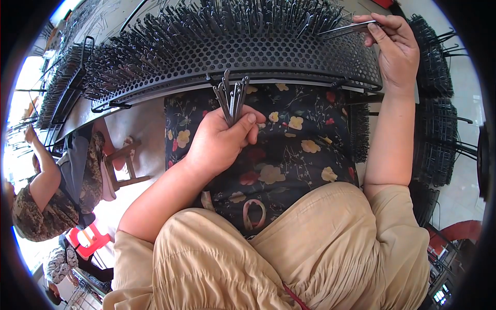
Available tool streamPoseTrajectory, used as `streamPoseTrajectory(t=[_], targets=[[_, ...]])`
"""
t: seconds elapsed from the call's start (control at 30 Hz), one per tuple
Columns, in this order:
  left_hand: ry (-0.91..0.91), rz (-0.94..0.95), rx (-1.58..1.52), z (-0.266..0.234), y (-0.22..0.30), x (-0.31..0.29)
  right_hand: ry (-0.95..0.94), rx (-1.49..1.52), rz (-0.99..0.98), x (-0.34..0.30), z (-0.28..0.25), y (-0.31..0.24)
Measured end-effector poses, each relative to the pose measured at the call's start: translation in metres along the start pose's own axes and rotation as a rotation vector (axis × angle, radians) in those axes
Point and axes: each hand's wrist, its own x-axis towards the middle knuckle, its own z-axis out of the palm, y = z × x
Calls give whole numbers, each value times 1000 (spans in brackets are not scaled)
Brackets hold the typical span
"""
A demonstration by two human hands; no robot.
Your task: Inserting thin metal pins into a perforated grid component at an assembly workbench.
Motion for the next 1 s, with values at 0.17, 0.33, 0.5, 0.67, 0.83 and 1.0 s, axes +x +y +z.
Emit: streamPoseTrajectory(t=[0.17,0.33,0.5,0.67,0.83,1.0], targets=[[0,5,6,-1,-1,0,-128,-74,25,6,-11,-5],[-12,-29,-13,0,0,2,-98,108,64,6,6,-8],[4,-33,-26,0,-1,4,4,72,54,6,-6,6],[6,-55,-21,1,0,5,0,117,51,7,-10,7],[15,-91,-32,0,-1,6,-38,206,76,8,-9,3],[26,-89,-29,2,-2,6,26,89,95,6,-11,9]])
